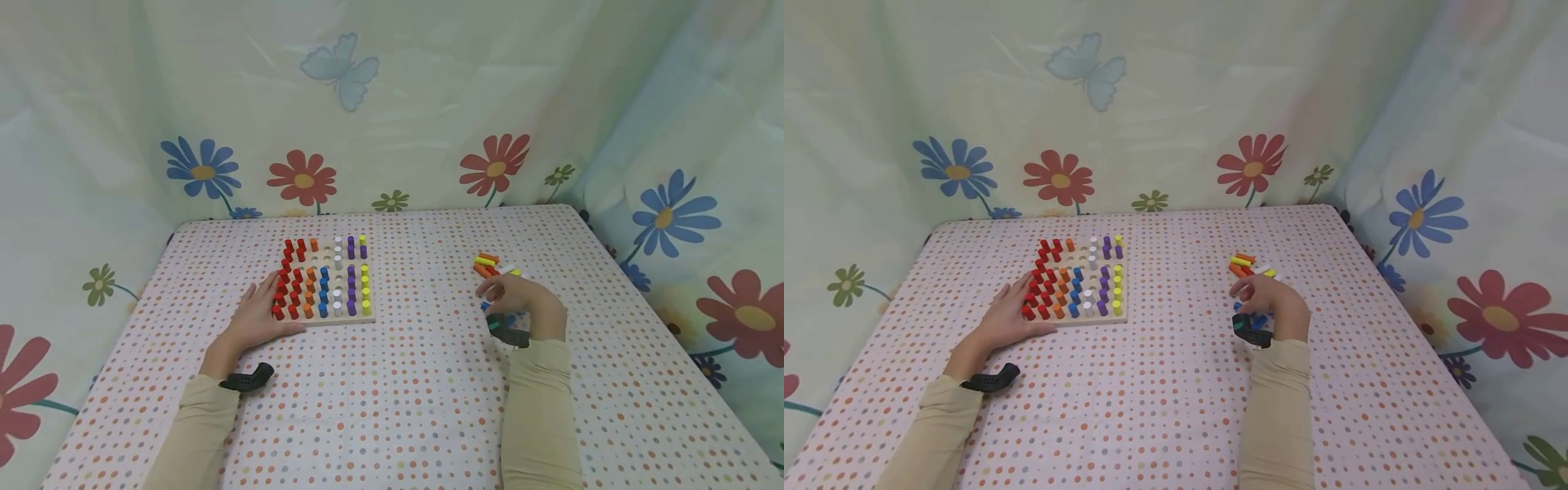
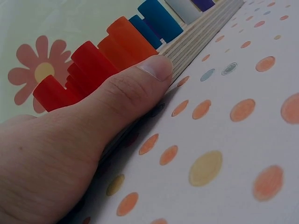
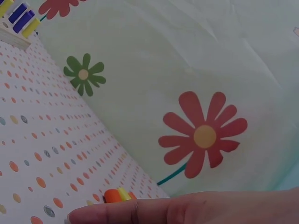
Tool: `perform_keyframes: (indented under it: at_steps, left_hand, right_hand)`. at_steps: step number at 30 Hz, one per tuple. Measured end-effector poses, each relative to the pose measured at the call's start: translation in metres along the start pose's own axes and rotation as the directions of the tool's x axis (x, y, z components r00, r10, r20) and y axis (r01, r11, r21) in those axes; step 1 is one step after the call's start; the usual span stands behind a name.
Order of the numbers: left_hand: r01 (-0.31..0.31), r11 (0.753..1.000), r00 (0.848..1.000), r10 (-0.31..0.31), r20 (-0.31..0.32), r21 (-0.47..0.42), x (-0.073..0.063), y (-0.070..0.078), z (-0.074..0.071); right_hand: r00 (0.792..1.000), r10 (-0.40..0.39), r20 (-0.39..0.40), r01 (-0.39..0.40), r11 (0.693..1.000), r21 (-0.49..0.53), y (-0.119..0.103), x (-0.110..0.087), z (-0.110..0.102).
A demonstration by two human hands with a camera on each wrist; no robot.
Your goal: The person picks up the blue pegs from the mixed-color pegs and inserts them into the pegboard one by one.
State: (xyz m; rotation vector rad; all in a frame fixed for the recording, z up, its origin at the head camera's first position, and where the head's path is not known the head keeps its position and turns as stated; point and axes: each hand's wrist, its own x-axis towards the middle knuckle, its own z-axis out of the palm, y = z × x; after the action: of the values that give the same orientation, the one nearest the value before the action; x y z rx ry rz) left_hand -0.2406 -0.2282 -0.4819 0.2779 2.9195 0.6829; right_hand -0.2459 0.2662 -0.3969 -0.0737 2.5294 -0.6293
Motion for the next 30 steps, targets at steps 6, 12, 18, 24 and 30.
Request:
perform_keyframes:
  at_steps: [6,12,18,24,30]
  left_hand:
    - [-0.006,1.0,1.0,0.006,0.004,-0.002,0.001,0.002,-0.001]
    - [-0.013,1.0,1.0,0.013,0.0,-0.003,0.0,0.001,0.0]
    - [-0.01,1.0,1.0,0.01,-0.001,-0.008,0.0,-0.001,0.0]
    - [-0.009,1.0,1.0,0.009,-0.001,-0.011,0.0,0.0,0.0]
    - [-0.009,1.0,1.0,0.009,-0.001,-0.006,0.0,0.0,0.0]
  right_hand:
    - [1.0,-0.004,0.023,0.004,1.0,0.022,-0.001,0.003,0.002]
    - [0.999,-0.013,0.035,0.011,0.998,0.062,-0.001,0.007,0.001]
    - [1.0,-0.022,0.008,0.022,0.999,0.027,0.0,0.009,0.002]
    - [1.0,-0.011,-0.022,0.012,1.0,0.027,-0.005,0.01,0.004]
    - [0.996,-0.056,-0.068,0.056,0.998,0.003,-0.008,0.015,0.005]
